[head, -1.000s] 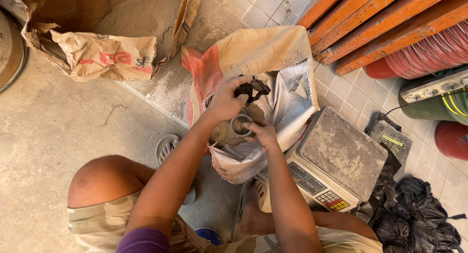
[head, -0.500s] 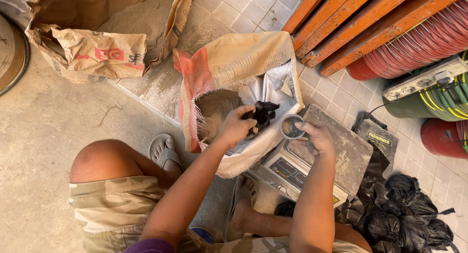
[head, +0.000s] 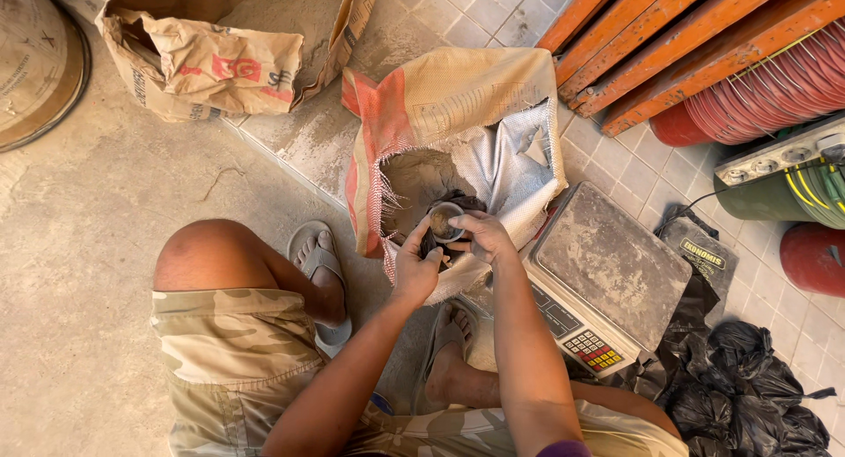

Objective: The person scoops a grey powder from a large sack into a black plastic bag using a scoop. They place the bag on a digital scale to weigh it, then tie the bag closed and set it aside. This process is repeated multiple times.

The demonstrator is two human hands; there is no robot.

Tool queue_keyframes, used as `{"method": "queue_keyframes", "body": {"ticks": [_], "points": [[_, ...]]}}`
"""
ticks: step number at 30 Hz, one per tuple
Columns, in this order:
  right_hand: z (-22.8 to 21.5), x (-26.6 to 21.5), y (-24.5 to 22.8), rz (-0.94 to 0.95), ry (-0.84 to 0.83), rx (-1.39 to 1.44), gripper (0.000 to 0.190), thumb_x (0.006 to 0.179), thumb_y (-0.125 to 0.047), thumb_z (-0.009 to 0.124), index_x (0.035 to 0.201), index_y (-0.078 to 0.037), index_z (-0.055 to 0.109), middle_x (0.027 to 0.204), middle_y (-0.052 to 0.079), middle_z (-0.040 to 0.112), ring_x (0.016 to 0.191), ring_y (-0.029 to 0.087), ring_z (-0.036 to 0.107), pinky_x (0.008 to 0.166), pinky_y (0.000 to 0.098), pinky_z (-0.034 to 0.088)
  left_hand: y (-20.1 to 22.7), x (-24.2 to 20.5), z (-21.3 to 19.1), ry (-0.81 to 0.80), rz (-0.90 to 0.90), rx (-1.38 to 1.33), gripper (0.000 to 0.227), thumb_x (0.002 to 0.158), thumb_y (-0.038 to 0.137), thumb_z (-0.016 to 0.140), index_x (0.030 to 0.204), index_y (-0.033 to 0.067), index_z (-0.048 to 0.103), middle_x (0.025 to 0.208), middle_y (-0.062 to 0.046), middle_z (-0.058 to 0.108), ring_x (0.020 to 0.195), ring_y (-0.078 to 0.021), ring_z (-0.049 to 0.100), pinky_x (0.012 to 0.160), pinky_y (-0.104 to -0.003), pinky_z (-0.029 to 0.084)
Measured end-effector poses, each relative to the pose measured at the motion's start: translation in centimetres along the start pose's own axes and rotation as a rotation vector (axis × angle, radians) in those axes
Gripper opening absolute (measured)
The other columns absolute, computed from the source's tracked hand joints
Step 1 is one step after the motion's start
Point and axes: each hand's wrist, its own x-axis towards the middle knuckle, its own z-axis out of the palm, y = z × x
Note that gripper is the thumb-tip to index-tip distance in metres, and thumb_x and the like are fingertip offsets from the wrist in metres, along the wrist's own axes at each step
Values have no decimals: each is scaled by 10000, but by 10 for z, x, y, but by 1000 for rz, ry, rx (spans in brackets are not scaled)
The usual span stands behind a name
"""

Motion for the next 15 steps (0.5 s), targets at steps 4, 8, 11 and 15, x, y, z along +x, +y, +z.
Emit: {"method": "queue_keyframes", "body": {"ticks": [4, 8, 11, 15], "points": [[-8, 10, 15, -90, 85, -360, 746, 616, -136, 797, 1231, 79, 434, 996, 218, 541, 885, 348, 585, 753, 532, 508, -24, -18, -4, -6, 15, -22, 530, 881, -56, 407, 1381, 89, 310, 1218, -269, 464, 732, -128, 560, 548, -274, 465], [-6, -7, -12, -28, 266, -1426, 730, 515, -424, 805, 1096, -41, 582, 1029, 175, 615, 1040, 326, 569, 865, 418, 485, -41, -37, 0, -45, -80, -177, 524, 858, -59, 428, 1360, 67, 340, 1193, -248, 465, 818, -204, 633, 618, -297, 570], [-8, -23, -23, -45, 318, -1534, 662, 531, -384, 786, 1055, -30, 592, 988, 180, 606, 1003, 331, 583, 842, 416, 494, -59, -34, -6, -53, -113, -184, 519, 856, -53, 435, 1353, 71, 350, 1144, -235, 486, 813, -210, 646, 592, -258, 557], [-6, -21, -17, -22, 301, -1628, 614, 540, -293, 766, 1052, 8, 613, 972, 210, 613, 968, 359, 600, 814, 431, 499, -26, -29, -8, -37, -77, -207, 519, 857, -60, 440, 1353, 58, 347, 1136, -226, 476, 838, -213, 632, 612, -300, 555]]}}
